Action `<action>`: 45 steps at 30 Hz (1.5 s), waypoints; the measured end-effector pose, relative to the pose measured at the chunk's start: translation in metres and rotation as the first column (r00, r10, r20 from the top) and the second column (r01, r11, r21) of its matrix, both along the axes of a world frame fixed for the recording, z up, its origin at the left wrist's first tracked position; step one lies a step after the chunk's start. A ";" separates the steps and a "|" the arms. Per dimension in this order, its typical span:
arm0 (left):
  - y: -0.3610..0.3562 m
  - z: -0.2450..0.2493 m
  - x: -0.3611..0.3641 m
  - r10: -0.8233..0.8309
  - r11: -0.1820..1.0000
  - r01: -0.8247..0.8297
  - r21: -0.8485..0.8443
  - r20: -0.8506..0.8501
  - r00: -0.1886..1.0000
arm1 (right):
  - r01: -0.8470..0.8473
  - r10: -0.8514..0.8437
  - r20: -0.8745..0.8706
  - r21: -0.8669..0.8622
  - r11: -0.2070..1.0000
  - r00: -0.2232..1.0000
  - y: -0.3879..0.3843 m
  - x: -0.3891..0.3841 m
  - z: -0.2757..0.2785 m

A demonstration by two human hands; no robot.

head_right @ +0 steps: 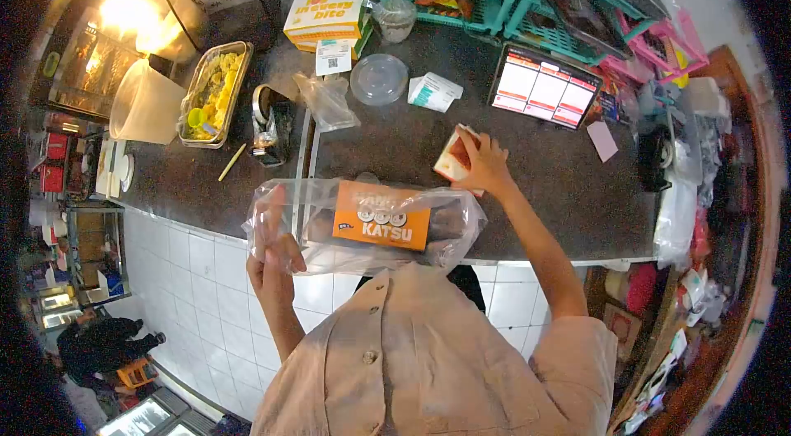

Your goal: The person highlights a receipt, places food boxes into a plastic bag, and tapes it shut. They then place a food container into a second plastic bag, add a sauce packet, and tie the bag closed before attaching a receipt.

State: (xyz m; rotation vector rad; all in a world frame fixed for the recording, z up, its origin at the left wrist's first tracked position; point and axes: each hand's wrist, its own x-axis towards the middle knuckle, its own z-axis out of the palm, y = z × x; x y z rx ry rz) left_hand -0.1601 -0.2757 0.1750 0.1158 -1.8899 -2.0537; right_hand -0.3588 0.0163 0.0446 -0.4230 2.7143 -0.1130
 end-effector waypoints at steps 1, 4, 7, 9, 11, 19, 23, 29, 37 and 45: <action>-0.001 0.002 0.001 -0.036 0.999 0.036 -0.006 0.007 0.999 | 0.083 -0.080 0.059 -0.049 0.995 0.995 -0.001 -0.005 0.004; -0.006 0.002 0.002 -0.093 0.995 0.094 -0.026 0.029 0.995 | 0.147 -0.048 0.182 -0.586 0.797 0.982 0.013 -0.018 0.039; -0.008 -0.006 0.009 -0.089 0.995 0.094 -0.041 0.098 0.991 | 0.306 0.290 0.387 -0.908 0.286 0.875 -0.005 0.008 0.153; -0.005 -0.005 0.008 -0.104 0.994 0.106 -0.018 0.105 0.989 | 0.180 0.647 0.278 -0.960 0.215 0.710 -0.022 0.023 0.172; 0.003 0.003 0.004 -0.090 0.996 0.090 0.003 0.073 0.993 | -0.075 0.874 0.076 -0.989 0.127 0.479 -0.055 0.033 0.174; 0.004 0.000 0.017 -0.013 0.997 0.010 0.079 0.040 0.999 | -0.360 0.472 0.233 -0.396 0.845 0.850 -0.111 0.097 0.081; 0.003 0.008 0.011 0.023 0.997 -0.025 0.068 0.026 0.999 | -0.466 0.616 0.055 -0.602 0.648 0.786 -0.059 0.075 0.156; 0.006 0.007 0.006 -0.027 0.998 0.026 0.059 0.012 1.000 | 0.341 -0.333 0.161 -0.723 0.601 0.929 -0.006 -0.062 0.019; 0.026 0.003 -0.034 -0.200 0.980 0.200 0.007 0.047 0.979 | 0.207 -0.319 0.157 -0.970 0.130 0.935 -0.031 -0.117 -0.061; 0.127 0.054 -0.096 -0.506 0.789 0.538 0.295 -0.182 0.843 | 0.375 -0.253 0.465 -0.865 -0.334 0.848 0.066 -0.020 0.131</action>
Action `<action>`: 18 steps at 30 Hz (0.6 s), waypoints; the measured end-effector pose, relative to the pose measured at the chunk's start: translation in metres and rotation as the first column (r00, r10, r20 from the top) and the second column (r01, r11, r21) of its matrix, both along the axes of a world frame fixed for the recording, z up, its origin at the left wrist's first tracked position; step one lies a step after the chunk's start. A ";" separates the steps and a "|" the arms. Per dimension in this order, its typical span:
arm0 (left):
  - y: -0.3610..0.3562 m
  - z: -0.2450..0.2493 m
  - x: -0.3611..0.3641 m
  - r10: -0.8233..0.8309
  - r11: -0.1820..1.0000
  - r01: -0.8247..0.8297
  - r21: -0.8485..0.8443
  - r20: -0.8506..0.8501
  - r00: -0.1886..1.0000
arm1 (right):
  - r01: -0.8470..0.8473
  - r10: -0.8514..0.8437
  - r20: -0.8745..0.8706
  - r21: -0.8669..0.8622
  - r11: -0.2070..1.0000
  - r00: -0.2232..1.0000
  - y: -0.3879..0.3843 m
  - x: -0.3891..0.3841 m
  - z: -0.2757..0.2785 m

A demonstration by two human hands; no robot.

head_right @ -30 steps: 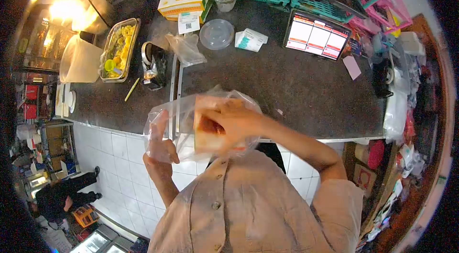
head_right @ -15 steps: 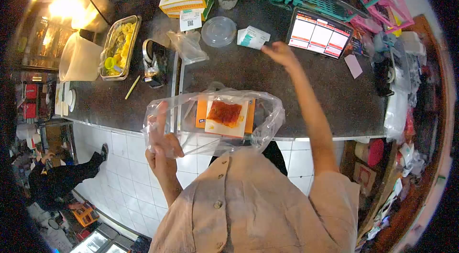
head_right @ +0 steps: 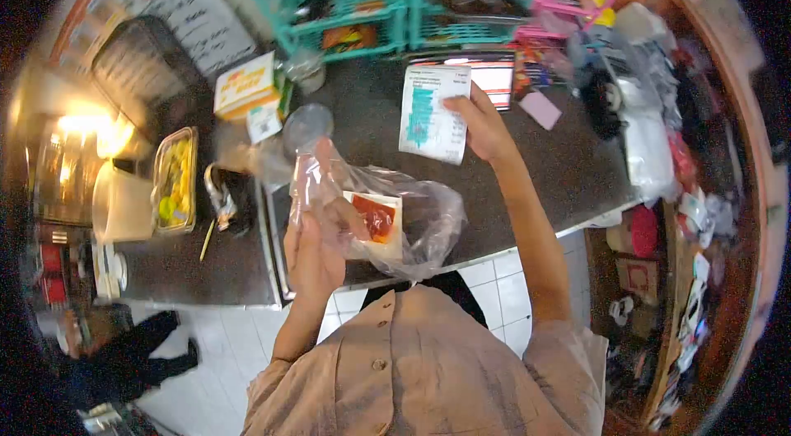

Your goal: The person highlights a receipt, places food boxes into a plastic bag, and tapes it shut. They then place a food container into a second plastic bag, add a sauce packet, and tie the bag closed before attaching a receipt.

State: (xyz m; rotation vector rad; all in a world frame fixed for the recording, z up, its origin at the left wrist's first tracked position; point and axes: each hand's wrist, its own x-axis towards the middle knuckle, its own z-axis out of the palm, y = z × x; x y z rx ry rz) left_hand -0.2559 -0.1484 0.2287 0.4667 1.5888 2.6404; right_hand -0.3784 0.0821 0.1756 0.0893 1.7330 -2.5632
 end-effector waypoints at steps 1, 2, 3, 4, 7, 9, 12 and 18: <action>0.014 0.006 -0.003 -0.009 0.999 0.009 0.050 0.011 1.000 | 0.015 -0.014 -0.033 0.011 1.000 0.999 0.016 0.010 0.012; 0.026 0.007 -0.007 -0.030 0.997 0.030 0.077 -0.002 1.000 | 0.029 -0.028 -0.064 0.023 0.999 0.998 0.032 0.020 0.022; 0.038 0.008 -0.010 -0.050 0.993 0.052 0.104 -0.016 0.999 | 0.076 -0.073 -0.063 0.049 0.996 0.995 0.047 0.031 0.032; 0.049 0.010 -0.012 -0.071 0.989 0.074 0.131 -0.031 0.997 | 0.102 -0.097 -0.084 0.054 0.993 0.992 0.062 0.039 0.039; 0.089 0.016 -0.016 -0.040 0.978 0.040 0.206 -0.002 0.999 | 0.108 -0.098 -0.129 0.071 0.992 0.987 0.109 0.056 0.057; 0.116 0.014 -0.026 -0.005 0.960 0.014 0.281 -0.030 1.000 | 0.128 -0.119 -0.155 0.054 0.990 0.981 0.136 0.065 0.069; 0.153 0.009 -0.041 0.122 0.949 -0.119 0.293 0.007 0.992 | 0.124 -0.112 -0.168 0.063 0.990 0.979 0.183 0.064 0.070; 0.205 -0.040 -0.040 0.470 0.855 -0.492 0.164 0.156 0.869 | -0.036 0.050 -0.181 0.081 0.996 0.982 0.273 0.048 0.073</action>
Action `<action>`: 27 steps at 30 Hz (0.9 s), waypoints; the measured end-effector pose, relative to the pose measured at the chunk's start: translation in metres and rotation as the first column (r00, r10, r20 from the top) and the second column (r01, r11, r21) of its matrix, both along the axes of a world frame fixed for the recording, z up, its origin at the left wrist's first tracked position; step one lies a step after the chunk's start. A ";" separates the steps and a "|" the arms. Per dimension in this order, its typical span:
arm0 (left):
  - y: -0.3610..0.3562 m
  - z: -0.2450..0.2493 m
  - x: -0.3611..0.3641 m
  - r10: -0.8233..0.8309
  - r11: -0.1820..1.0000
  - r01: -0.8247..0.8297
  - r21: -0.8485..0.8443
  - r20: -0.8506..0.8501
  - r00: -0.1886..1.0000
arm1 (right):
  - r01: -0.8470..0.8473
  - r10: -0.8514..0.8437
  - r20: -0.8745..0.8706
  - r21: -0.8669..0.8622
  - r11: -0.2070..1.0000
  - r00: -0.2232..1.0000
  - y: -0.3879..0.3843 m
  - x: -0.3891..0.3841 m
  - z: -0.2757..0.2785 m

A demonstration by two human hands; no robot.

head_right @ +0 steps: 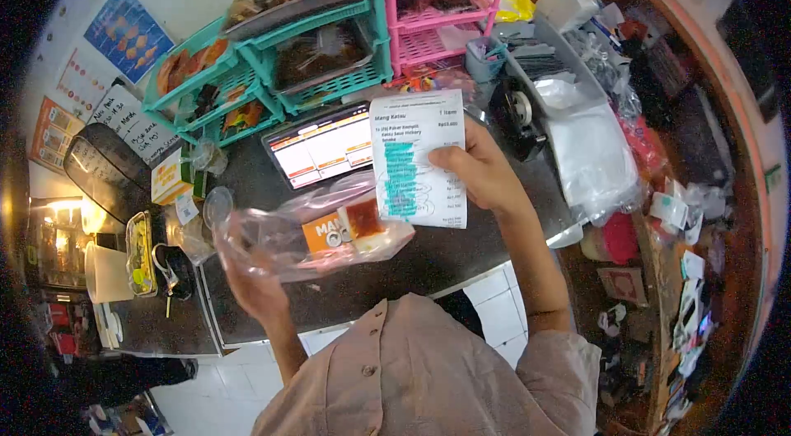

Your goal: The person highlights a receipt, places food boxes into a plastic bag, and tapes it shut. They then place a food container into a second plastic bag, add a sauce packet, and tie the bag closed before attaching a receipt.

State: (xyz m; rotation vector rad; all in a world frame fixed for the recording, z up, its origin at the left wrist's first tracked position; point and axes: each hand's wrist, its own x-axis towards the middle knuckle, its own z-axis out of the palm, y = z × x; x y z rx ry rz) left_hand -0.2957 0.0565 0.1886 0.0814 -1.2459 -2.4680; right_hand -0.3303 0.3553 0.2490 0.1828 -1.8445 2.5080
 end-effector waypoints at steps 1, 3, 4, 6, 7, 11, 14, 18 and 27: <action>-0.005 -0.011 0.003 0.206 0.789 -0.130 -0.601 0.059 0.977 | -0.022 0.023 0.014 -0.022 1.000 1.000 0.012 -0.004 0.000; -0.009 -0.016 0.014 0.216 0.865 -0.164 -0.474 0.058 0.975 | -0.044 0.045 0.079 -0.021 0.999 0.996 0.034 -0.011 -0.003; -0.013 -0.015 0.021 0.230 0.894 -0.191 -0.405 0.050 0.972 | -0.061 0.063 0.105 -0.019 0.998 0.992 0.042 -0.015 -0.006; -0.030 -0.012 0.042 0.352 0.755 -0.180 -0.631 0.158 0.923 | -0.091 0.094 0.110 -0.031 0.995 0.989 0.053 -0.022 -0.009; -0.039 -0.009 0.055 0.471 0.618 -0.223 -0.754 0.128 0.873 | -0.103 0.106 0.105 -0.034 0.994 0.989 0.054 -0.025 -0.009; -0.020 0.031 0.082 0.823 0.098 -0.439 -0.893 -0.175 0.541 | -0.155 0.160 0.105 -0.052 0.987 0.982 0.058 -0.033 -0.008; 0.027 0.036 0.067 0.669 0.344 -0.654 -0.674 -0.312 0.674 | -0.167 0.171 0.134 -0.042 0.985 0.976 0.056 -0.036 -0.009; 0.147 0.022 0.019 0.005 0.782 -0.076 -0.618 -0.116 0.993 | -0.228 0.238 0.114 -0.091 0.969 0.965 0.062 -0.035 -0.017; 0.254 -0.178 0.015 -0.226 0.758 0.537 -0.370 0.623 0.749 | -0.103 0.066 0.151 0.251 0.962 0.986 0.123 -0.050 -0.230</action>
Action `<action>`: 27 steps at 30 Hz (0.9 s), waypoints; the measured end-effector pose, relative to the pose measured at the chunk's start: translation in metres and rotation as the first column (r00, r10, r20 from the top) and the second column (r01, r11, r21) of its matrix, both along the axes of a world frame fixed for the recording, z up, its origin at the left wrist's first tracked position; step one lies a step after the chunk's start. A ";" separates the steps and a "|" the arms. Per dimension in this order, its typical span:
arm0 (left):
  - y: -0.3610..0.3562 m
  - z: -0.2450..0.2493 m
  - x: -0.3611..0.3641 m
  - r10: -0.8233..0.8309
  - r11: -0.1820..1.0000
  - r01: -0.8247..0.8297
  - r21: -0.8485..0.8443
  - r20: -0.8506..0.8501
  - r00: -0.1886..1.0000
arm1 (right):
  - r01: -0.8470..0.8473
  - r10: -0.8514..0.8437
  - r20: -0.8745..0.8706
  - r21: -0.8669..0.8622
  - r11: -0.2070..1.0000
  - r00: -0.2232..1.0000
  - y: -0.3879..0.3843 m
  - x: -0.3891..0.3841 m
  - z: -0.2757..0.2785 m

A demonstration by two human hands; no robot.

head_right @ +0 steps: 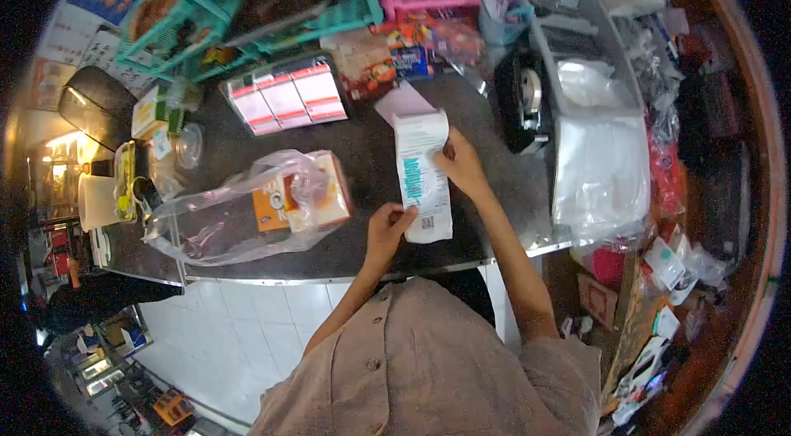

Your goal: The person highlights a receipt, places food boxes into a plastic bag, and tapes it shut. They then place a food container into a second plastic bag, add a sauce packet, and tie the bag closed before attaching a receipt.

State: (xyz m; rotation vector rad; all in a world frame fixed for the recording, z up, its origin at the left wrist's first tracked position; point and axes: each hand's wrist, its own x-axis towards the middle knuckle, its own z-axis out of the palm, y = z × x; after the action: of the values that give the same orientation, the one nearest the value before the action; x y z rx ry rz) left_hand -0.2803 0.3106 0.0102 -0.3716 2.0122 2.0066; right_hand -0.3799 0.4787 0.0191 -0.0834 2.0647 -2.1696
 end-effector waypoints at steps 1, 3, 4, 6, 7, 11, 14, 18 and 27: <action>0.004 -0.009 0.006 0.019 0.995 -0.017 -0.093 0.021 1.000 | 0.017 -0.022 0.026 0.171 0.985 0.999 0.004 0.007 -0.032; 0.010 -0.028 0.011 0.052 0.960 -0.034 -0.279 0.057 0.997 | 0.086 -0.097 0.013 0.370 0.925 0.995 0.005 0.018 -0.056; 0.009 -0.041 0.015 0.019 0.939 0.023 -0.345 0.119 0.993 | 0.142 -0.146 -0.022 0.405 0.903 0.989 0.000 0.023 -0.059; 0.014 -0.026 0.014 0.071 0.925 -0.018 -0.379 0.127 0.989 | 0.198 -0.148 -0.142 0.467 0.862 0.979 -0.009 0.023 -0.049; 0.014 -0.021 0.015 0.097 0.915 -0.039 -0.401 0.125 0.987 | 0.189 -0.111 -0.165 0.589 0.786 0.980 -0.012 0.023 -0.047; 0.016 -0.002 0.005 -0.119 0.812 0.202 -0.547 0.183 0.976 | 0.148 0.021 -0.215 0.736 0.661 0.976 -0.014 0.016 -0.044; 0.007 0.000 -0.008 -0.315 0.676 0.400 -0.619 0.249 0.916 | -0.027 0.067 -0.036 0.661 0.750 0.997 0.017 -0.003 0.000; 0.000 -0.003 -0.020 -0.368 0.583 0.490 -0.648 0.328 0.870 | 0.611 -0.096 -0.609 0.751 0.249 0.788 0.202 -0.066 0.037; -0.004 -0.008 -0.021 -0.342 0.724 0.473 -0.503 0.334 0.879 | -0.129 0.166 0.210 0.908 -0.399 0.964 0.448 -0.164 -0.036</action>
State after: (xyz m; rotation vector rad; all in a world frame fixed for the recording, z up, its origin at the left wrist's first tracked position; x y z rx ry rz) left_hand -0.3018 0.3065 0.0018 -0.2154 2.2679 1.0185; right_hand -0.5444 0.9270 -0.0170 -0.1597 2.7830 0.5207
